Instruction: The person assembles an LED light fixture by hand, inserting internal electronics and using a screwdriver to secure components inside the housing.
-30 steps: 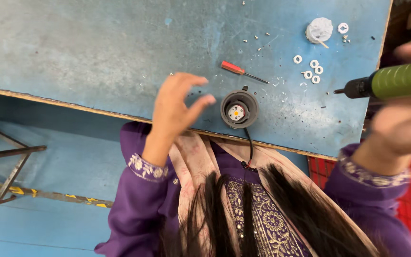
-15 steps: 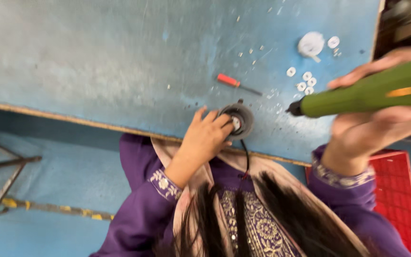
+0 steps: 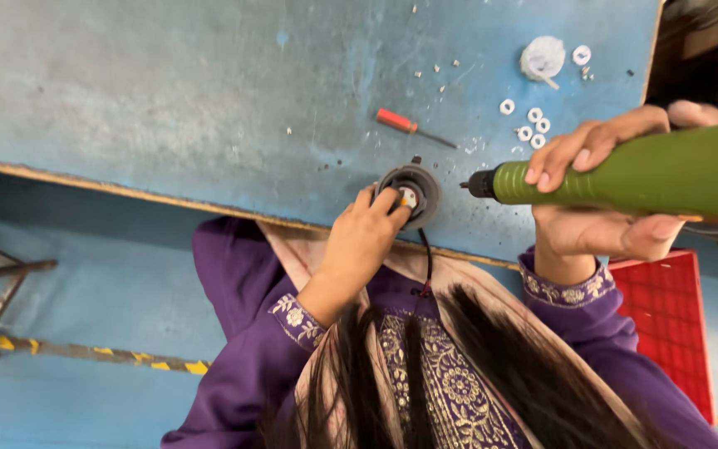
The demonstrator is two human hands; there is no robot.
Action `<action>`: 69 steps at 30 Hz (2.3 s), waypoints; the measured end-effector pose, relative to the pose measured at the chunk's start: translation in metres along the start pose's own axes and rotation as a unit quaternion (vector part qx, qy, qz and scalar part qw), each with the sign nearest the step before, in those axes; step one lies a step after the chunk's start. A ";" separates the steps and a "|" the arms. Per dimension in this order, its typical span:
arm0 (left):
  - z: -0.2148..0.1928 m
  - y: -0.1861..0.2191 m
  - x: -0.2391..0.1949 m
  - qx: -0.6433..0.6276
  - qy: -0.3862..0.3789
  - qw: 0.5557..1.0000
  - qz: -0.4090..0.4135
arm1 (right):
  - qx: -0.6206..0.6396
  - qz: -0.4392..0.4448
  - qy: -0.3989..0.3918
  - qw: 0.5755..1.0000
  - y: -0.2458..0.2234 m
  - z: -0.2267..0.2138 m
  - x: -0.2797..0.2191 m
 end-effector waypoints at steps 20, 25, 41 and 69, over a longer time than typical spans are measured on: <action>0.007 0.010 -0.008 0.029 0.019 0.999 -0.036 | 0.095 0.166 -0.094 0.977 0.073 0.054 -0.037; 0.005 0.011 -0.005 0.026 0.029 0.999 -0.038 | 0.078 0.180 -0.107 0.975 0.078 0.055 -0.039; 0.006 0.010 -0.002 0.013 -0.019 0.999 -0.039 | 0.147 0.191 -0.255 0.936 0.076 0.084 -0.009; 0.006 0.010 0.002 0.012 -0.025 0.998 -0.052 | 0.162 0.230 -0.276 0.919 0.082 0.088 -0.013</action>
Point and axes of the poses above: each hand's wrist, its own x-axis towards the middle knuckle, its own z-axis out of the palm, y = z × x, the point moved 7 cm from there along x, towards the middle knuckle, and after that the axes turned 3 degrees about z, right-handed, at the moved point
